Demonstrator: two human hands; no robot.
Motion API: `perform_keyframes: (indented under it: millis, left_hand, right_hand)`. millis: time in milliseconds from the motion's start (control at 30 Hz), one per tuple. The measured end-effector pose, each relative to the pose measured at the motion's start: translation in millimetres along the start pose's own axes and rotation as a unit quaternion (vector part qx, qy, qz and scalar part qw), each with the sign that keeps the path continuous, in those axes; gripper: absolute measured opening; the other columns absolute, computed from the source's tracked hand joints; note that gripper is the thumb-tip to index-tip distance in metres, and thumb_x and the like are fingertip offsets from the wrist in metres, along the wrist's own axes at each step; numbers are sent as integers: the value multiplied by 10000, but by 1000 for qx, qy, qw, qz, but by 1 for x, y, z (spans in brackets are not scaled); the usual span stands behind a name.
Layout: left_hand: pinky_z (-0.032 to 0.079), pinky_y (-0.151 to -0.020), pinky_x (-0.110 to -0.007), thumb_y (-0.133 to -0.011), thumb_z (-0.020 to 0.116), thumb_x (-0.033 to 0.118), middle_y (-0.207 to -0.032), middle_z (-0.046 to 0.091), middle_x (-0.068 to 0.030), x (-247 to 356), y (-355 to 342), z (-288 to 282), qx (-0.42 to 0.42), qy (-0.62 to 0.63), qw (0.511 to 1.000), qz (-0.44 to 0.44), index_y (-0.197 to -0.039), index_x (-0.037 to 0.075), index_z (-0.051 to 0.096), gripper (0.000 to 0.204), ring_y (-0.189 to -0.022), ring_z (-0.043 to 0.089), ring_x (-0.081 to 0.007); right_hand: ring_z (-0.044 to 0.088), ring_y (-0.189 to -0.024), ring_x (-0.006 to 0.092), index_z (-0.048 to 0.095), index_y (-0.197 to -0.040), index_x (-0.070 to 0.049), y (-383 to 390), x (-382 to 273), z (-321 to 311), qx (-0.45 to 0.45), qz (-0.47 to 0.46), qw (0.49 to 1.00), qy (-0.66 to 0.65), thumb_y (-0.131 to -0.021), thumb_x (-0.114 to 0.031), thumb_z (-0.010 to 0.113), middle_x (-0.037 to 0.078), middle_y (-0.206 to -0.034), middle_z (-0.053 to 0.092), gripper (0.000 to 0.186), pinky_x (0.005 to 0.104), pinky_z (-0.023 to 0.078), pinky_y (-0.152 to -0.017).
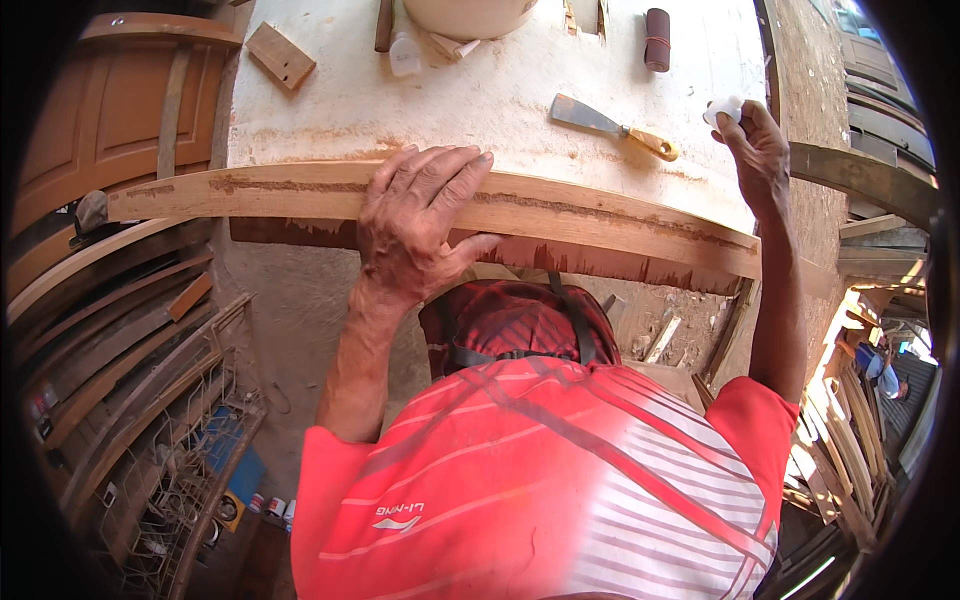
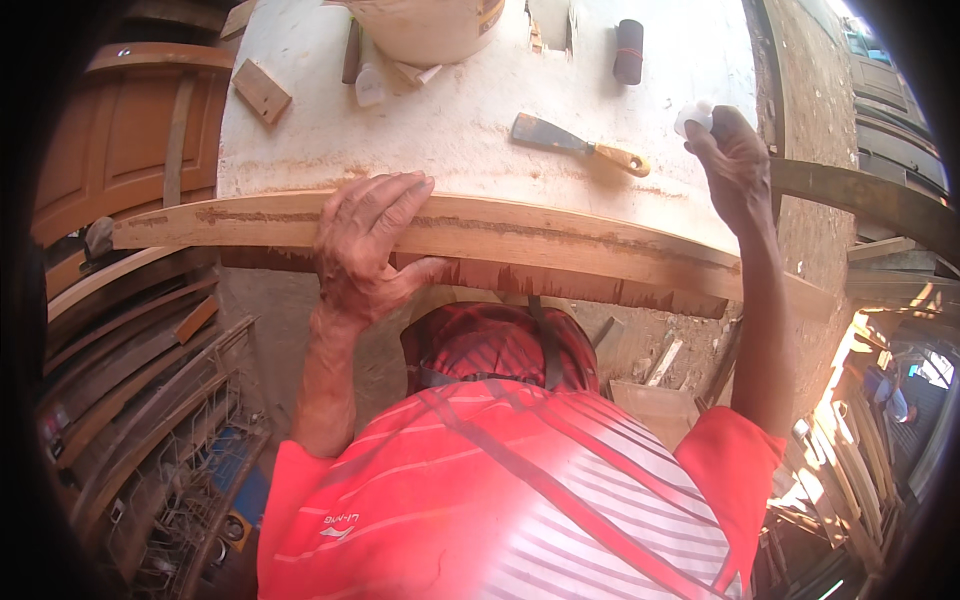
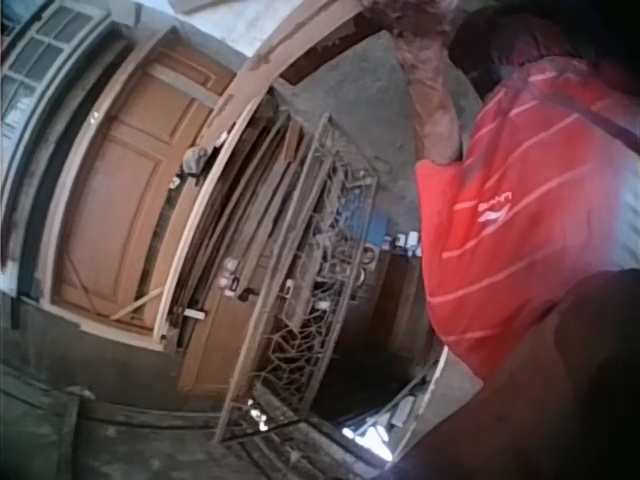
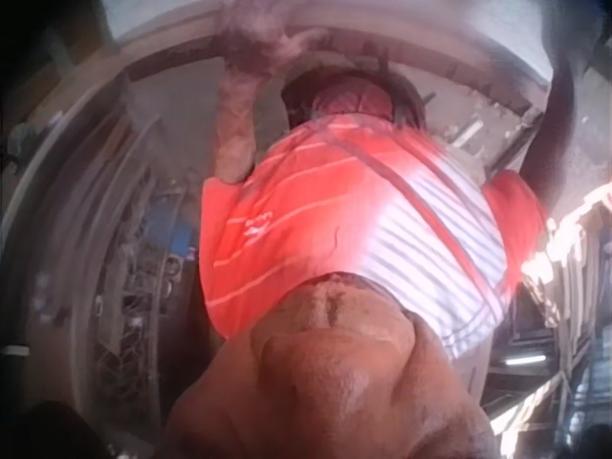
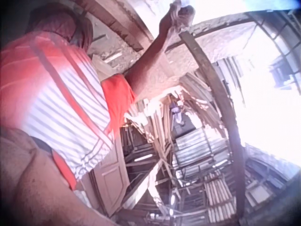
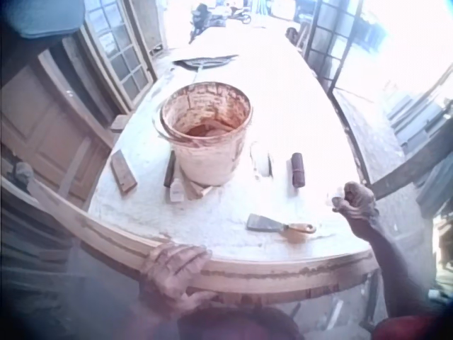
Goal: The person applies a brown paste to gaps in a wooden board using a spatula, applies white glue to the surface, and sands the board with a small block.
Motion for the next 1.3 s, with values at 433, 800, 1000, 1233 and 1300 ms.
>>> perform_keyframes:
  millis: [433,800,1000,1233,1300]
  left_hand:
    - [417,-1145,-453,-629,906,264,-1363,650,-36,-6,1,2,-8,-2,999,52,-1397,132,638,824,-1283,592,-231]
    - [420,-1135,-469,-645,881,154,-1356,649,-70,-10,4,1,6,24,996,84,-1410,113,619,809,-1275,594,-270]
    - [398,-1148,-459,-686,884,232,-1362,628,-79,-12,5,1,2,15,995,103,-1421,84,594,804,-1296,576,-251]
    - [405,-1142,-469,-707,879,207,-1366,635,-72,-14,6,2,8,21,994,104,-1425,106,598,778,-1284,583,-262]
    - [404,-1143,-467,-705,880,203,-1369,633,-71,-14,7,4,13,11,994,105,-1427,109,596,781,-1285,583,-258]
  right_hand:
    - [631,-825,104,655,-1255,18,191,-95,85,-44,67,991,-107,-1026,-143,688,42,-963,670,282,265,508,-732]
    - [615,-695,125,713,-1043,-16,236,-109,118,103,18,994,39,-931,-110,739,61,-821,675,148,291,489,-632]
    - [614,-662,137,717,-997,-13,236,-127,128,116,-6,990,84,-912,-107,755,78,-794,670,132,306,485,-600]
    - [610,-643,157,699,-979,-10,234,-134,133,104,-13,988,116,-909,-103,755,92,-772,653,129,322,477,-589]
    - [610,-642,159,697,-980,-9,233,-133,133,105,-17,988,116,-912,-104,753,93,-773,652,129,323,476,-589]
Point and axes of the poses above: each hand's wrist, its own y-axis away from the middle knuckle, its own z-axis out of the palm, x = y × z, the point moved 3 cm from there along -y, towards the middle knuckle
